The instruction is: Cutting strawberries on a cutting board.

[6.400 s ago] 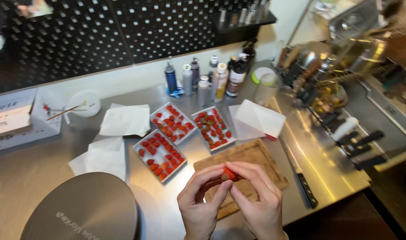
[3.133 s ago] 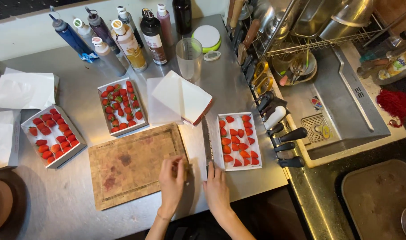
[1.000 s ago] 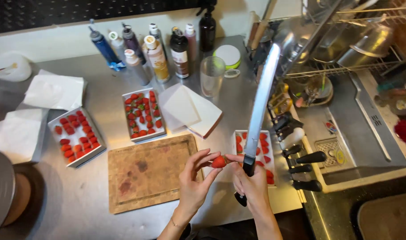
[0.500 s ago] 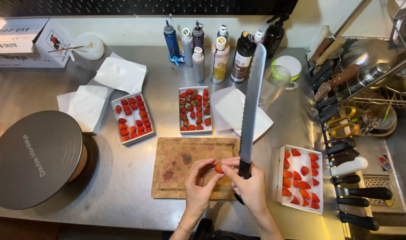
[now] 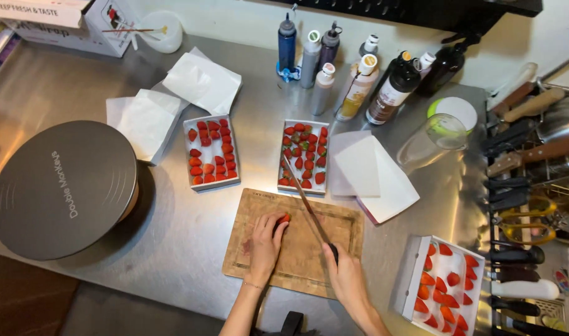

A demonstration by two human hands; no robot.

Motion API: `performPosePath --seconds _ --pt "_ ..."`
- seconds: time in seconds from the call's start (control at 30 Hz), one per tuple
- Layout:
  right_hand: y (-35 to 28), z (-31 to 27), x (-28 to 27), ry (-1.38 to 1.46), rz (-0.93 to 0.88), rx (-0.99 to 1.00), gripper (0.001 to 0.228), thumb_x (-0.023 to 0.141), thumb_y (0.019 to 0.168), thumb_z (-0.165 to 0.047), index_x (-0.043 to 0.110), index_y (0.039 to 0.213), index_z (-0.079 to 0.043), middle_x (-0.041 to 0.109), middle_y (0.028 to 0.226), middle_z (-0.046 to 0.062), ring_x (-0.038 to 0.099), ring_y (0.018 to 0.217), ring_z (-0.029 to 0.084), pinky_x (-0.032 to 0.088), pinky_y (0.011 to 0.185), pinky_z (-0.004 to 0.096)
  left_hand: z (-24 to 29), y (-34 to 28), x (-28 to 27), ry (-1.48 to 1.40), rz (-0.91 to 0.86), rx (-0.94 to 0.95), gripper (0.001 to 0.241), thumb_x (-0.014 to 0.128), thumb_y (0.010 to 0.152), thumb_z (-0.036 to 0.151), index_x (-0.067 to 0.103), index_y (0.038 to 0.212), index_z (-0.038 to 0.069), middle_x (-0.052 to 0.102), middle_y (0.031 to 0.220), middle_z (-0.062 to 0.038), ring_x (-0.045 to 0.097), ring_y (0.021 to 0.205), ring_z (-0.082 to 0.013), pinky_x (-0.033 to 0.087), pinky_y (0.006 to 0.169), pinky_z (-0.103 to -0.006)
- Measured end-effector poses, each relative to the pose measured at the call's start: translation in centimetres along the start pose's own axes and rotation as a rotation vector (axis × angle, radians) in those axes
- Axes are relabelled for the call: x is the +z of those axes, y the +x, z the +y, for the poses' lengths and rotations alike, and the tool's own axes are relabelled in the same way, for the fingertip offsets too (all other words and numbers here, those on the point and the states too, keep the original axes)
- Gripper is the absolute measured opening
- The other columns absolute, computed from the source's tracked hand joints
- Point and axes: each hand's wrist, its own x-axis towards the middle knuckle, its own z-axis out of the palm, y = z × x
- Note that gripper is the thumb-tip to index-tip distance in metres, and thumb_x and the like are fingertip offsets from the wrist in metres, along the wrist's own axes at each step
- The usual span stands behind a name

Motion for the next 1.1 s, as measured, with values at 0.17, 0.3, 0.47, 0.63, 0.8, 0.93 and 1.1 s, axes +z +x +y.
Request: performPosePath --seconds 0.17,0.3,0.47,0.63,0.8,0.93,1.1 --pt "-2.0 0.6 1.4 -0.343 -0.093 0.048 0.04 0.047 0.103 -0.046 0.06 0.107 -0.008 0.071 0.08 0.025 0.068 0.079 0.048 0.052 0.068 0.057 -0.7 0.0 -0.1 0.062 0.011 0.033 0.023 0.073 0.09 0.006 0.072 0.112 0.002 0.072 0.114 -0.01 0.067 0.104 -0.0303 0.054 0.089 -0.037" --pt "-2.6 1.7 2.6 -0.357 -0.027 -0.061 0.042 0.046 0.101 -0.048 0.058 0.099 -0.008 0.072 0.08 0.022 0.069 0.074 0.047 0.053 0.064 0.058 -1.0 0.0 0.0 0.071 0.008 0.063 0.024 0.072 0.09 0.005 0.074 0.114 0.003 0.072 0.115 -0.01 0.067 0.104 -0.0296 0.054 0.089 -0.0373" --pt "-2.5 2.2 3.4 -0.446 -0.047 -0.005 0.041 0.047 0.1 -0.049 0.058 0.1 -0.01 0.072 0.078 0.022 0.07 0.074 0.046 0.054 0.064 0.057 -1.3 -0.2 0.2 0.055 0.011 0.05 0.025 0.073 0.09 0.005 0.074 0.115 0.004 0.072 0.114 -0.01 0.067 0.105 -0.0292 0.054 0.09 -0.0371" --pt "-2.5 2.3 4.0 -0.476 -0.029 0.006 0.04 0.047 0.1 -0.048 0.058 0.1 -0.01 0.072 0.078 0.021 0.07 0.071 0.045 0.054 0.063 0.057 -1.2 -0.2 0.2 0.048 0.023 0.051 0.025 0.073 0.09 0.005 0.074 0.114 0.004 0.072 0.114 -0.01 0.067 0.105 -0.0292 0.055 0.09 -0.0371" --pt "-1.5 1.0 3.2 -0.467 -0.053 -0.092 0.041 0.049 0.102 -0.045 0.059 0.095 -0.007 0.07 0.07 0.023 0.07 0.068 0.044 0.054 0.06 0.055 -1.5 -0.3 0.3 0.059 0.033 0.056 0.024 0.074 0.088 0.003 0.075 0.113 0.003 0.073 0.113 -0.011 0.069 0.104 -0.0288 0.056 0.089 -0.0359" --pt "-0.4 -1.1 2.6 -0.463 -0.176 -0.037 0.043 0.045 0.105 -0.044 0.058 0.099 -0.004 0.069 0.068 0.021 0.071 0.064 0.041 0.056 0.056 0.051 -1.3 -0.2 0.2 0.044 0.032 0.055 0.025 0.074 0.088 0.003 0.075 0.113 0.003 0.074 0.114 -0.011 0.069 0.104 -0.0282 0.056 0.089 -0.0353" --pt "-1.2 1.3 3.0 -0.455 -0.08 -0.119 0.043 0.049 0.101 -0.044 0.06 0.101 -0.004 0.069 0.066 0.023 0.07 0.063 0.043 0.055 0.056 0.052 -1.1 -0.1 0.0 0.036 0.039 0.075 0.024 0.073 0.088 0.001 0.075 0.112 0.002 0.075 0.115 -0.011 0.07 0.105 -0.0279 0.056 0.09 -0.035"
